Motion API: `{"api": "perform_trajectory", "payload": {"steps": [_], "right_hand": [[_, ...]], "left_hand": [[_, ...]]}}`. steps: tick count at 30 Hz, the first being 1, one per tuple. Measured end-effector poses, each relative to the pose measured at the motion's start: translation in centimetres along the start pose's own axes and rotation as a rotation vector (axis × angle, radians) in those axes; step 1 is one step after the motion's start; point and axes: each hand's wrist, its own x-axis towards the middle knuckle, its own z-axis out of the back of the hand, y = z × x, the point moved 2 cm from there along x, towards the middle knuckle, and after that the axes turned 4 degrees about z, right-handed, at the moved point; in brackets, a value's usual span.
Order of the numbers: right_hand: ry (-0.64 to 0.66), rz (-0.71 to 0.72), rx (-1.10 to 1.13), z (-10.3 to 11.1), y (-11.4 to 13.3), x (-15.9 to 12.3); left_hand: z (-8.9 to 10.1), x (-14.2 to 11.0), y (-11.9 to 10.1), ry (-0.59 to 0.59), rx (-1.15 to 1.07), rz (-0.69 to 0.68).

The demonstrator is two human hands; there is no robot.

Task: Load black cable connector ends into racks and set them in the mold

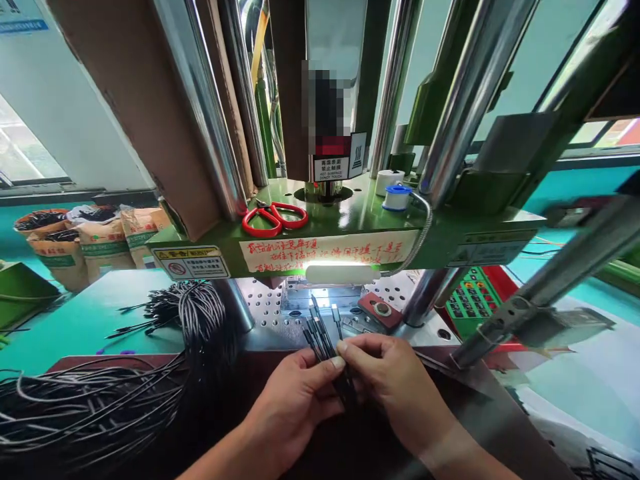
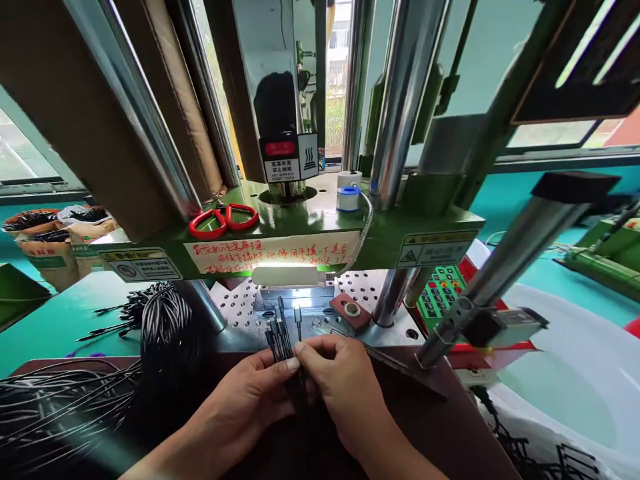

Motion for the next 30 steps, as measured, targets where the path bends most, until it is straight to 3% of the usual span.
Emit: {"api": "perform_trajectory", "payload": {"steps": [10,18,24,30], "right_hand": [[0.045,-0.080,-0.106,0.9,-0.9,1.2],[0.087,-0.188,-0.009,0.9,-0.5,1.0],[0.169,-0.182,0.037,1.7,-2.2,1.7],[0.192,-0.222,0.111,1.6,-2.0,1.3]], "left_hand": [[0.6,1.6,0.5,0.094,-0.027,0.059],[1.1,2.4,1.1,0.215,-0.064,0.093],[1.3,2.3,1.0,0.185,-0.087,0.107],[1.1,2.2,0.9,0.211,-0.137,0.099]]}}
